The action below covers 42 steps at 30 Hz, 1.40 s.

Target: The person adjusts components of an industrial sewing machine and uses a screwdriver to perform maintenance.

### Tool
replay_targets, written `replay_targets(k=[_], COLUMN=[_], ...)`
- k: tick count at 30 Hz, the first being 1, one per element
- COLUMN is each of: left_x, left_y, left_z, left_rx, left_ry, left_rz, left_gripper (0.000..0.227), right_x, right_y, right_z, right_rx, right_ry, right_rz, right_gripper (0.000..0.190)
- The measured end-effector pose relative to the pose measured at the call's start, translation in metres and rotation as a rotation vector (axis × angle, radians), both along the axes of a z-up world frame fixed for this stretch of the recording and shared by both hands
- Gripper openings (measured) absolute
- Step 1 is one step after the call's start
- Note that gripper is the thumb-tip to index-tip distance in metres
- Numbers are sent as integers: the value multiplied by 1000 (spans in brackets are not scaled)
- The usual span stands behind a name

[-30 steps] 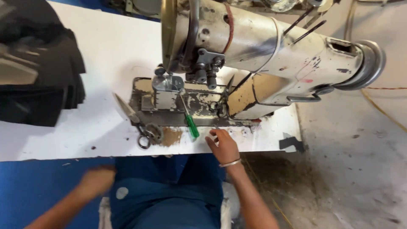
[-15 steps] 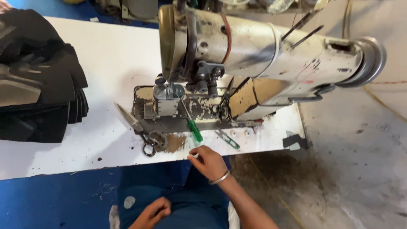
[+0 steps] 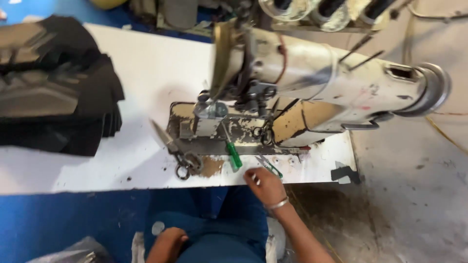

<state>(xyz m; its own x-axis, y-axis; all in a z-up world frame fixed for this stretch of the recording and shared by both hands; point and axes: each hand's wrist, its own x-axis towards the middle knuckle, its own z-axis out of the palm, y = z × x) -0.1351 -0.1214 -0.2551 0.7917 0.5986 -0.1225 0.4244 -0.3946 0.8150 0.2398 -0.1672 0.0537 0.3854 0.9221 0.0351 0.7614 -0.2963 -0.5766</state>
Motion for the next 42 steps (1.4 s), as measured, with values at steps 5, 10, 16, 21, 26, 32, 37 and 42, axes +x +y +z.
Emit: replay_targets(k=[5, 10, 16, 21, 26, 32, 37, 42], left_x=[-13, 79, 166, 175, 125, 77, 88, 116], left_y=[23, 64, 58, 46, 45, 45, 48, 72], left_z=[147, 232, 280, 275, 240, 205, 202, 234], left_rx=[232, 526, 390, 292, -102, -367, -427, -360], left_ry=[25, -389, -626, -665, -483, -421, -444, -482], left_rz=[-126, -401, -550, -467, 13, 400, 469, 326], left_gripper=[21, 17, 18, 14, 14, 21, 24, 22], right_x=[-20, -43, -55, -48, -61, -50, -54, -73], right_y=[12, -30, -89, -68, 4, 30, 21, 4], right_z=[3, 0, -39, -64, -36, -24, -23, -41], right_rx=[60, -17, 26, 229, 193, 75, 3, 141], right_ry=[152, 97, 58, 168, 253, 137, 120, 355], right_rz=[-216, -158, 95, 2, -75, 369, 453, -126], right_gripper=[19, 19, 16, 19, 11, 12, 12, 11])
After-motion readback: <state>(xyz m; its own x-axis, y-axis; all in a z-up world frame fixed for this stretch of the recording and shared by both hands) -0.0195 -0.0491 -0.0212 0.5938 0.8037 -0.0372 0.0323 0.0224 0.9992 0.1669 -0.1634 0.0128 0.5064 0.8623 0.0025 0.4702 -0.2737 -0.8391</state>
